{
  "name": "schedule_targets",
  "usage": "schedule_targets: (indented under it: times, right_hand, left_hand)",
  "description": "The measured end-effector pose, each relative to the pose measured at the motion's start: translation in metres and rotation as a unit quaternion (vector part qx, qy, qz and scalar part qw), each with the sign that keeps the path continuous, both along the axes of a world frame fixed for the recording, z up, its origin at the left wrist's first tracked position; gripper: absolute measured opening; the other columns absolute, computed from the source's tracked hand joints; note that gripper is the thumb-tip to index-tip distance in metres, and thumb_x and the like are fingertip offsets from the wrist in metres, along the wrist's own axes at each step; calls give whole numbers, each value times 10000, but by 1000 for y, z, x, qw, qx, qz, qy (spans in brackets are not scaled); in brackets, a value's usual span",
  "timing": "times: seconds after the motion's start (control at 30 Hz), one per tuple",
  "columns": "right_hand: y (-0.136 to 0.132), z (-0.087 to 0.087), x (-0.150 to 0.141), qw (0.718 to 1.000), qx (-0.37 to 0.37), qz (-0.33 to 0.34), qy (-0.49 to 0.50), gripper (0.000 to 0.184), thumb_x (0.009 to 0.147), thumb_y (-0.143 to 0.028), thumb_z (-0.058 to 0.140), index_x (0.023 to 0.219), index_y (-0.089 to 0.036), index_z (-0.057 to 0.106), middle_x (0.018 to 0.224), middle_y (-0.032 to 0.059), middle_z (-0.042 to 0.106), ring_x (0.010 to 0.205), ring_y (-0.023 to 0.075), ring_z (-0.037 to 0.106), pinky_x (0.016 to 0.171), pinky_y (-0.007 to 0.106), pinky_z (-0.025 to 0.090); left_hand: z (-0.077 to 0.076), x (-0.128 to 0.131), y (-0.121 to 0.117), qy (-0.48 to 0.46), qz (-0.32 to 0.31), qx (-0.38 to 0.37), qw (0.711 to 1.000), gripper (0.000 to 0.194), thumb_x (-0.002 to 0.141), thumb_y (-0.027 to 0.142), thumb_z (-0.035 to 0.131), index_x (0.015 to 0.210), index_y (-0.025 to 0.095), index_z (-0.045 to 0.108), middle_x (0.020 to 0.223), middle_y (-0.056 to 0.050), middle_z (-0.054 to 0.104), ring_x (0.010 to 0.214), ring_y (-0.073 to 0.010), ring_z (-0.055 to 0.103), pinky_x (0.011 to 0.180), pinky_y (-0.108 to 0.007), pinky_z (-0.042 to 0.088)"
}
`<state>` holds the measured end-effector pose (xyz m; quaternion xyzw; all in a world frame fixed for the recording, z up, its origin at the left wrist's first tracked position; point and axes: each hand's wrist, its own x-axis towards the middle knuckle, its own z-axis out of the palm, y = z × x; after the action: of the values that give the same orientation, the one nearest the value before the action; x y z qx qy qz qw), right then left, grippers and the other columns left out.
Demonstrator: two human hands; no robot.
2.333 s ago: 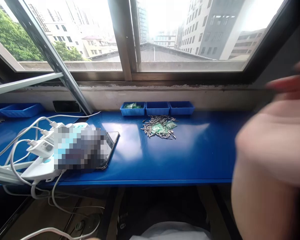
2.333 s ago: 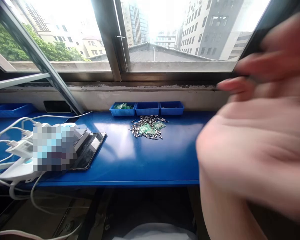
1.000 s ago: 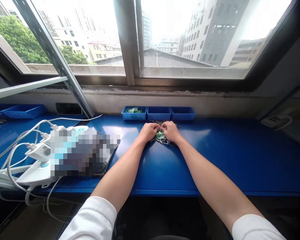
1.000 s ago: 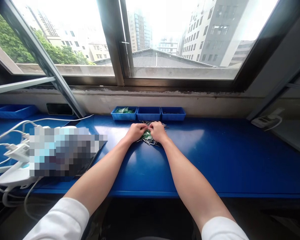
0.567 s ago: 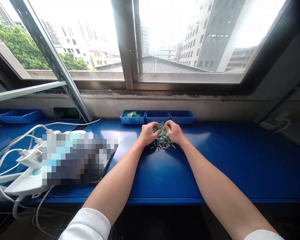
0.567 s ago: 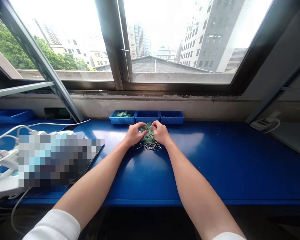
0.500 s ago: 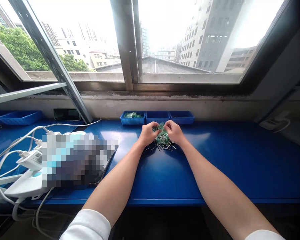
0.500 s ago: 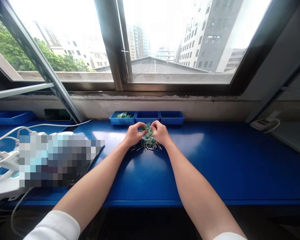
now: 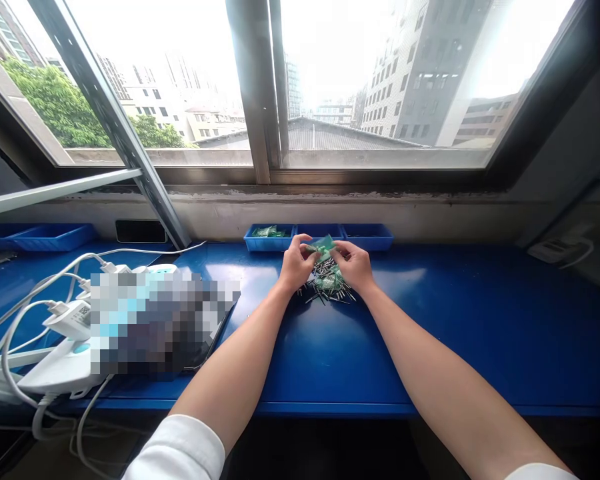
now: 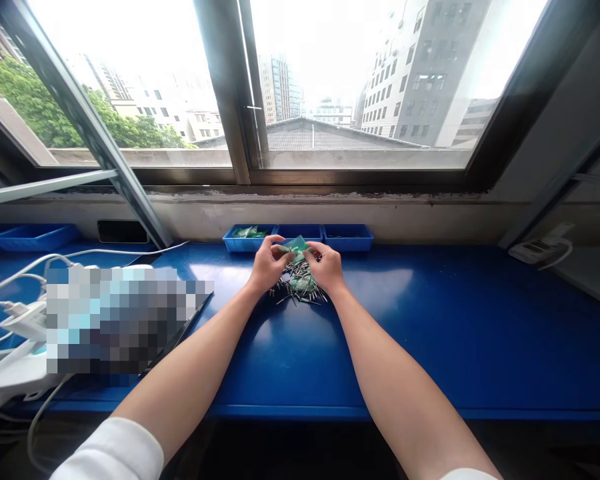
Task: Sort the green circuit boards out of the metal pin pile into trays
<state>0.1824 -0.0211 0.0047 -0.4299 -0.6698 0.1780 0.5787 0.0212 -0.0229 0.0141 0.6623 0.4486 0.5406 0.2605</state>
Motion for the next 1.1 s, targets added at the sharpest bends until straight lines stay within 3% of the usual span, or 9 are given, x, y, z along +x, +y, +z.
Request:
schedule_targets:
  times: [0.1, 0.23, 0.3, 0.47, 0.6, 0.7, 0.83, 0.97, 1.1]
  right_hand:
    - [0, -1, 1, 998, -13, -51, -18, 361, 794, -369, 584, 1092, -170, 627, 852, 40, 667, 752, 191, 581, 699, 309, 469]
    - [5, -7, 4, 997, -48, -60, -32, 363, 787, -379, 565, 1071, -161, 621, 823, 39, 664, 749, 197, 581, 728, 320, 467]
    - [7, -10, 5, 996, -57, -60, -39, 356, 784, -375, 557, 1064, -164, 623, 819, 39, 665, 757, 201, 587, 740, 325, 466]
    - [9, -15, 3, 995, -61, -59, -57, 345, 783, -344, 544, 1070, -169, 620, 832, 41, 670, 810, 214, 598, 771, 335, 470]
    - [10, -17, 2, 994, -62, -62, -68, 331, 781, -317, 540, 1069, -175, 620, 840, 41, 673, 827, 221, 601, 772, 340, 473]
    - [10, -17, 1, 993, -64, -65, -78, 323, 776, -297, 542, 1065, -177, 623, 828, 41, 673, 837, 225, 600, 781, 343, 472]
    - [9, -17, 2, 992, -61, -67, -85, 327, 778, -287, 542, 1075, -175, 623, 845, 45, 674, 856, 225, 598, 785, 343, 473]
    - [10, -18, 3, 991, -58, -69, -98, 327, 782, -284, 537, 1080, -179, 622, 832, 39, 674, 863, 228, 596, 781, 346, 470]
    - [11, -19, 3, 991, -52, -69, -107, 320, 784, -268, 539, 1079, -176, 623, 810, 30, 673, 870, 227, 592, 782, 345, 467]
  left_hand:
    - [2, -4, 2, -13, 69, 1, 998, 364, 765, 341, 626, 1077, 207, 495, 684, 38, 606, 580, -102, 556, 575, -207, 427]
    - [6, -17, 11, 16, 172, 20, 985, 192, 770, 369, 601, 822, 184, 597, 666, 15, 601, 602, -117, 551, 615, -227, 440]
    - [8, -24, 17, 20, 216, 15, 976, 182, 766, 355, 601, 812, 181, 631, 683, 1, 616, 629, -131, 566, 665, -246, 461]
    - [11, -36, 30, 32, 298, -11, 954, 202, 752, 306, 611, 891, 177, 681, 938, -51, 658, 733, -151, 615, 834, -291, 487]
    - [10, -42, 44, -9, 307, -26, 951, 325, 777, 272, 570, 1073, 158, 639, 1167, -96, 597, 814, -138, 639, 840, -257, 502]
    - [14, -48, 60, -13, 308, -53, 950, 366, 776, 265, 560, 1120, 150, 614, 1150, -105, 622, 893, -160, 639, 862, -272, 499]
    - [28, -55, 82, 49, 317, -80, 944, 306, 734, 272, 604, 1011, 149, 652, 1064, -128, 666, 1014, -250, 613, 932, -367, 461]
    - [37, -54, 90, 150, 297, -159, 930, 158, 685, 276, 631, 785, 157, 657, 952, -172, 675, 1071, -358, 566, 915, -488, 432]
    - [37, -49, 84, 249, 317, -159, 901, 205, 685, 337, 627, 766, 153, 666, 1137, -217, 600, 1211, -430, 424, 953, -590, 361]
